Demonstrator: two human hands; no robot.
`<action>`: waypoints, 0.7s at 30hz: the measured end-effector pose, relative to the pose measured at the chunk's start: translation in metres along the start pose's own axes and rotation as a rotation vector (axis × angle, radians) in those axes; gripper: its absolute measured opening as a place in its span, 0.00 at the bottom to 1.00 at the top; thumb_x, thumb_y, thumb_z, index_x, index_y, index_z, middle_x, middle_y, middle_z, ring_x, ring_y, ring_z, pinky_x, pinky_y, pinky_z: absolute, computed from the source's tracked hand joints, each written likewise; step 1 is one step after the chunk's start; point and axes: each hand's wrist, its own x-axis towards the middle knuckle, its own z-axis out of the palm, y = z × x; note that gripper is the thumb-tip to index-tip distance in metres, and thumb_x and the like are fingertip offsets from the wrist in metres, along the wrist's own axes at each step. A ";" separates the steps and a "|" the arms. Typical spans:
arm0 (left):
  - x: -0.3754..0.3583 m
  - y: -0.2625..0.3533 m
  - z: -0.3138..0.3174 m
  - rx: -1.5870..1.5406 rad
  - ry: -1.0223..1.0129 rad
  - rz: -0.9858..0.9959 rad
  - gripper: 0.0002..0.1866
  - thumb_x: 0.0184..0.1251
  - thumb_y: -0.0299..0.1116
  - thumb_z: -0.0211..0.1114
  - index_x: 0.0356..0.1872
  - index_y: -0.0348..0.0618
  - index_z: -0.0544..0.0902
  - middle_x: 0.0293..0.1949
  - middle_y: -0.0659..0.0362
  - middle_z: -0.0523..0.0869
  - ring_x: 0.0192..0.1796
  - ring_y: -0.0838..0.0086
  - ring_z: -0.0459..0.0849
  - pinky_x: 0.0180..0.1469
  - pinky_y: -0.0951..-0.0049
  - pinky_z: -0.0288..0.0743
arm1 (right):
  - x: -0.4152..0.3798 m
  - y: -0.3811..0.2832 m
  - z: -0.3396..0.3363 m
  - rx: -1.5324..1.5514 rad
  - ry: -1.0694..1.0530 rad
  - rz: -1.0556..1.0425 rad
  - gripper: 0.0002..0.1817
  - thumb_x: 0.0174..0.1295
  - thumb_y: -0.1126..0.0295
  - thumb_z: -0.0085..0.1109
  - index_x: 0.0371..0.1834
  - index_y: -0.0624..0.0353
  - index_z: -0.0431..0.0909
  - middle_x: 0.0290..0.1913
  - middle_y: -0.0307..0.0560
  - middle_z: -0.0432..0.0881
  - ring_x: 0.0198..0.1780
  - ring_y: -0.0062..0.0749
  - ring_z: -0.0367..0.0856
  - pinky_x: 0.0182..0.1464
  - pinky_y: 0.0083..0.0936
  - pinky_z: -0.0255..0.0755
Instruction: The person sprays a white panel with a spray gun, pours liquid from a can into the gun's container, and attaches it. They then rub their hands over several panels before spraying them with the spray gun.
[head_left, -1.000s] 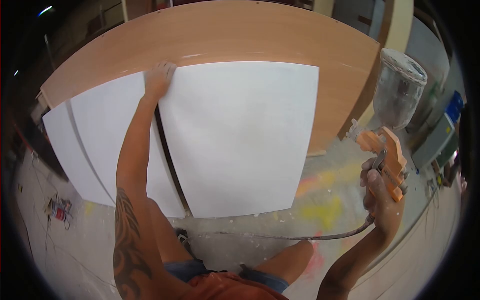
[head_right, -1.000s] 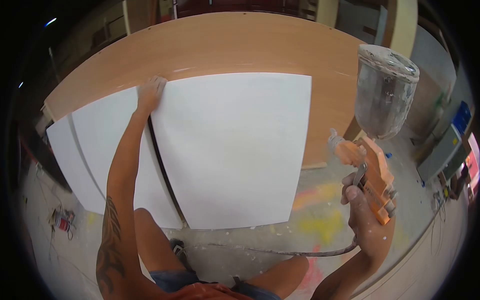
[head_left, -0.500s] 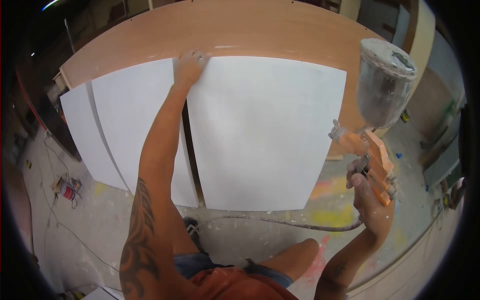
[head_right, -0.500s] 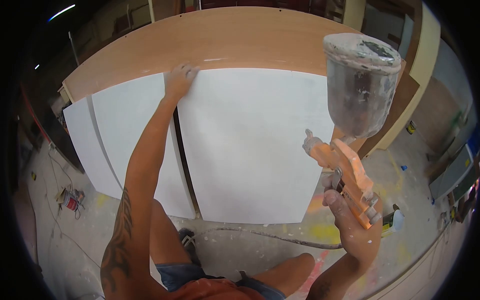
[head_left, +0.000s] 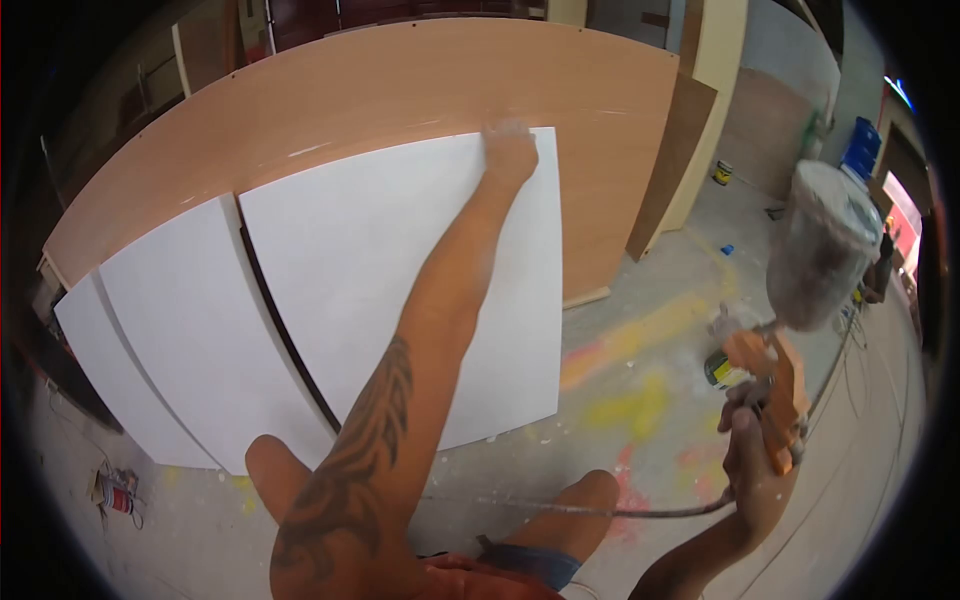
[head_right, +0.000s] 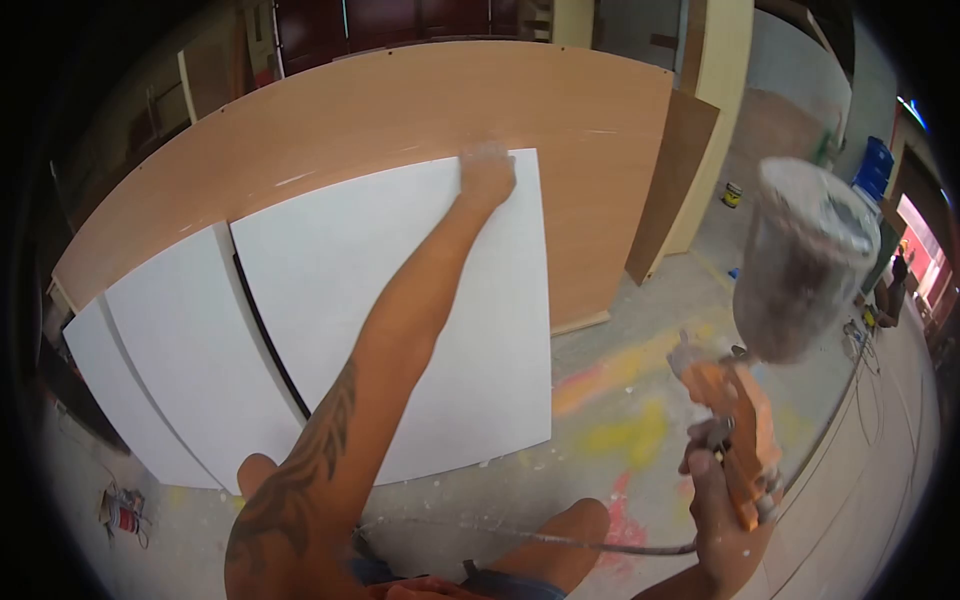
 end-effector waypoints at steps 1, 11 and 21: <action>0.003 0.019 0.001 -0.049 -0.059 0.060 0.20 0.75 0.45 0.56 0.51 0.39 0.84 0.52 0.49 0.85 0.59 0.58 0.81 0.61 0.48 0.67 | -0.006 0.004 -0.005 -0.006 0.008 -0.026 0.30 0.62 0.61 0.69 0.64 0.67 0.76 0.35 0.42 0.83 0.31 0.22 0.77 0.30 0.22 0.69; -0.116 -0.114 -0.060 -0.021 -0.069 0.564 0.26 0.80 0.46 0.52 0.76 0.56 0.70 0.82 0.61 0.60 0.83 0.62 0.55 0.83 0.47 0.45 | -0.017 0.015 0.035 0.137 -0.246 -0.144 0.35 0.64 0.63 0.64 0.71 0.70 0.65 0.49 0.51 0.79 0.36 0.23 0.74 0.39 0.20 0.68; -0.240 -0.422 -0.243 0.588 0.148 -0.384 0.34 0.82 0.51 0.47 0.81 0.43 0.59 0.83 0.44 0.50 0.83 0.46 0.50 0.77 0.31 0.49 | -0.001 -0.005 0.109 0.274 -0.708 -0.180 0.36 0.60 0.57 0.68 0.65 0.73 0.70 0.32 0.47 0.79 0.26 0.22 0.71 0.31 0.21 0.67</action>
